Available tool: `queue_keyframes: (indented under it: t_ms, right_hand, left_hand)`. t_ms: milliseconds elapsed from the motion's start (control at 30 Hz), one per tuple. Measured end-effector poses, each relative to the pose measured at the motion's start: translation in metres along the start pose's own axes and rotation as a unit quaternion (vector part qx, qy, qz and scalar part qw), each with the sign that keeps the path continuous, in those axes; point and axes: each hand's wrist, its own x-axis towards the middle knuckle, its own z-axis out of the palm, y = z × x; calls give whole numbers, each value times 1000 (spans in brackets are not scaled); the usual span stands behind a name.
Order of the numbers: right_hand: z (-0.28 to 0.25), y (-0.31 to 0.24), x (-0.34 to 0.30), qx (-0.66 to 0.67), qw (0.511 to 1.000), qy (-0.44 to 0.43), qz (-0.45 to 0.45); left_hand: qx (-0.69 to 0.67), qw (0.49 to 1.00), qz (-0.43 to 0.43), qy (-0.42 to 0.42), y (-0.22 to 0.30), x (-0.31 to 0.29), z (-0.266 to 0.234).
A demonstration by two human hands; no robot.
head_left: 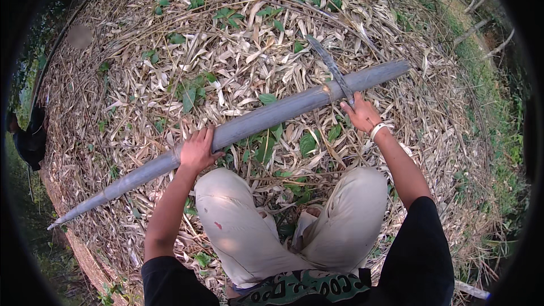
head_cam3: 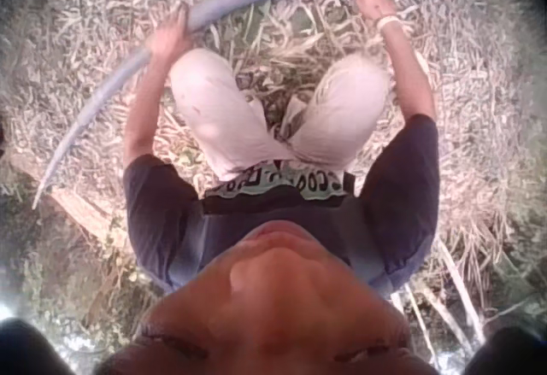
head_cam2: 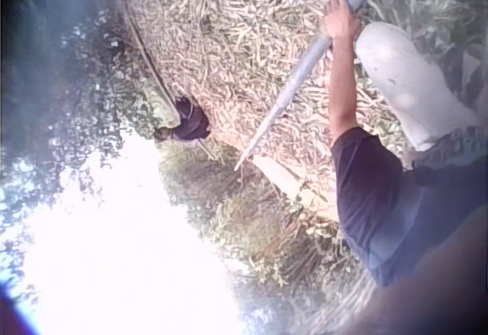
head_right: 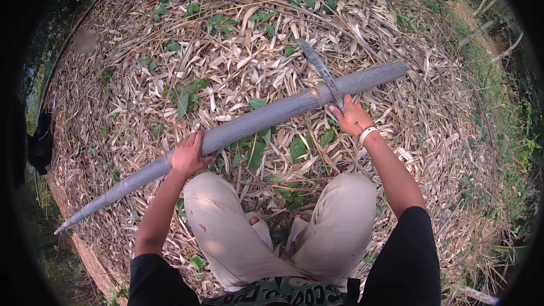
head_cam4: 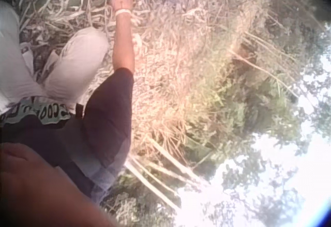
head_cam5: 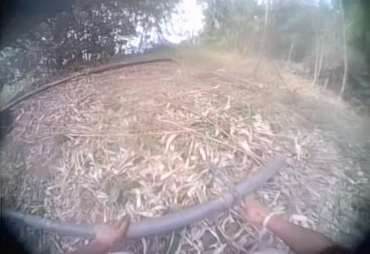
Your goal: The person sits on the ground in a bamboo grove and uses a machete to sharpen a long bamboo pole. They hold the pole with their left hand and repeatedly scrape the blade along the bamboo surface to smooth and shape it.
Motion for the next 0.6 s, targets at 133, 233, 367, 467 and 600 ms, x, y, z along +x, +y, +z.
queue_keyframes:
  t_ms: [133, 233, 367, 467, 600]
  right_hand:
    - [23, 4, -8, -8, 997, 74, 17]
    - [56, -22, -36, 5, 993, 117, -35]
    - [75, -42, -81, -73, 987, 50, -134]
    - [70, -21, -82, -93, 990, 99, -30]
    - [59, 27, -88, -18, 989, 142, 32]
  left_hand:
    - [-27, 994, -65, -82, 5, 22, 10]
    - [-18, 996, -72, -56, 3, 20, 10]
    - [7, 997, -68, -19, 3, 11, 23]
    - [33, 998, -55, 24, 0, 6, 30]
    - [39, 997, -60, 43, 9, 2, 38]
